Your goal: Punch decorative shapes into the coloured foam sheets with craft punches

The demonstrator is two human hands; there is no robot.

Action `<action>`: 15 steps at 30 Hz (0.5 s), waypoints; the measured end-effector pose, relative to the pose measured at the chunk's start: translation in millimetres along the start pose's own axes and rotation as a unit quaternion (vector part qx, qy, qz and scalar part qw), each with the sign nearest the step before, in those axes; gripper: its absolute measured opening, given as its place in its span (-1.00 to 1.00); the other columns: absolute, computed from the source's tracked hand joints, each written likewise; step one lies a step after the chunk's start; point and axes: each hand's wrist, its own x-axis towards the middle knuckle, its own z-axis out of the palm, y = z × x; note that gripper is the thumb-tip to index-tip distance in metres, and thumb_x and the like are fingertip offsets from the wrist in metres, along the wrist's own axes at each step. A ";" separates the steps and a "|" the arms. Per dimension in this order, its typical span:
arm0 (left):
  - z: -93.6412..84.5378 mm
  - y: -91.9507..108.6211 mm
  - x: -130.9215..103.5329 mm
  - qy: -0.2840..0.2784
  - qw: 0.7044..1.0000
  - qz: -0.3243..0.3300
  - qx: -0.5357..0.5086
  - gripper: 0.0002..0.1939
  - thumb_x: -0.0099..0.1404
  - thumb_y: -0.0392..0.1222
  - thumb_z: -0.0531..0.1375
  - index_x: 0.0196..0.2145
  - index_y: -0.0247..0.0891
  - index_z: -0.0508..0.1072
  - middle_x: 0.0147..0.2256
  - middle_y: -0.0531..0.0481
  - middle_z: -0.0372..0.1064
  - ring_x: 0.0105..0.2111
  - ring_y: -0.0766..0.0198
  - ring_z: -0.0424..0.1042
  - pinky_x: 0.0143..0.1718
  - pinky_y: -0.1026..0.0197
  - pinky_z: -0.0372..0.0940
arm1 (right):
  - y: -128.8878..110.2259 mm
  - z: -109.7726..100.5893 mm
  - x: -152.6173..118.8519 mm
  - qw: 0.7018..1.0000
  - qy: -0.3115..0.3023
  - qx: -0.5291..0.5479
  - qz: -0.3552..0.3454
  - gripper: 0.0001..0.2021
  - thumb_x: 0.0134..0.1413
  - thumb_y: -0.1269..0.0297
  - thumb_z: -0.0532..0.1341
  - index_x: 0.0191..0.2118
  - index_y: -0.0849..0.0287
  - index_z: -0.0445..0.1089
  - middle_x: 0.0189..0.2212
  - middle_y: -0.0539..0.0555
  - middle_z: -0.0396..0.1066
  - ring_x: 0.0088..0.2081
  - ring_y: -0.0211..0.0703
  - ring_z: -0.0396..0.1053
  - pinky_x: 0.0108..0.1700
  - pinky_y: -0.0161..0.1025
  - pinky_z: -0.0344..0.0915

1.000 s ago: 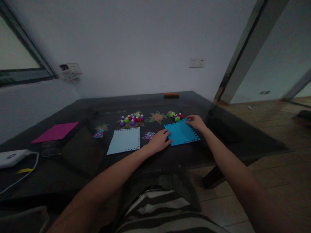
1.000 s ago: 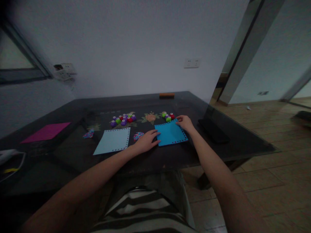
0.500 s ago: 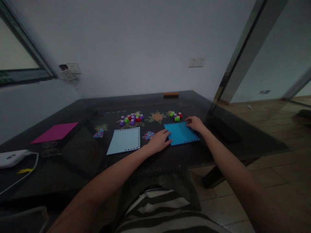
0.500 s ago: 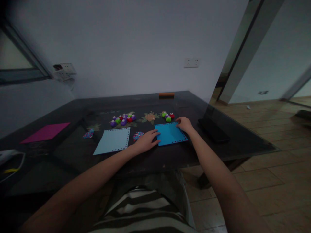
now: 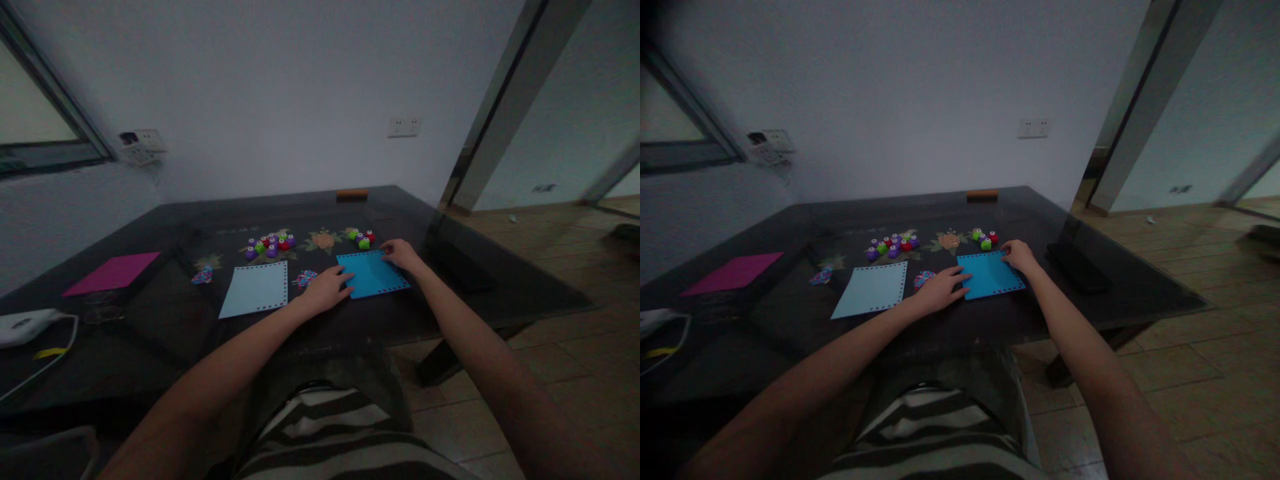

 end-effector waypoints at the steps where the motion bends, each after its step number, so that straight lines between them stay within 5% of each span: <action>1: -1.0 0.0 -0.1 -0.005 1.000 -0.001 0.007 -0.51 0.34 0.04 -0.01 0.13 -0.22 0.29 0.16 -0.20 0.17 0.15 0.07 0.18 0.14 0.10 0.10 | -1.1 -0.7 -0.6 1.000 -0.004 -0.007 0.000 -0.68 -0.17 0.46 0.33 -0.17 0.23 0.50 -0.36 0.09 0.46 -0.33 -0.17 0.40 -0.23 -0.28 0.29; 15: -6.6 -3.1 0.5 -0.032 0.998 0.016 0.043 -0.52 0.34 0.03 -0.01 0.14 -0.23 0.29 0.15 -0.23 0.18 0.12 0.05 0.23 0.10 0.11 0.15 | -9.8 -6.0 -5.6 0.999 -0.033 -0.029 -0.003 -0.64 -0.13 0.44 0.33 -0.11 0.22 0.47 -0.31 0.09 0.46 -0.30 -0.18 0.39 -0.26 -0.31 0.27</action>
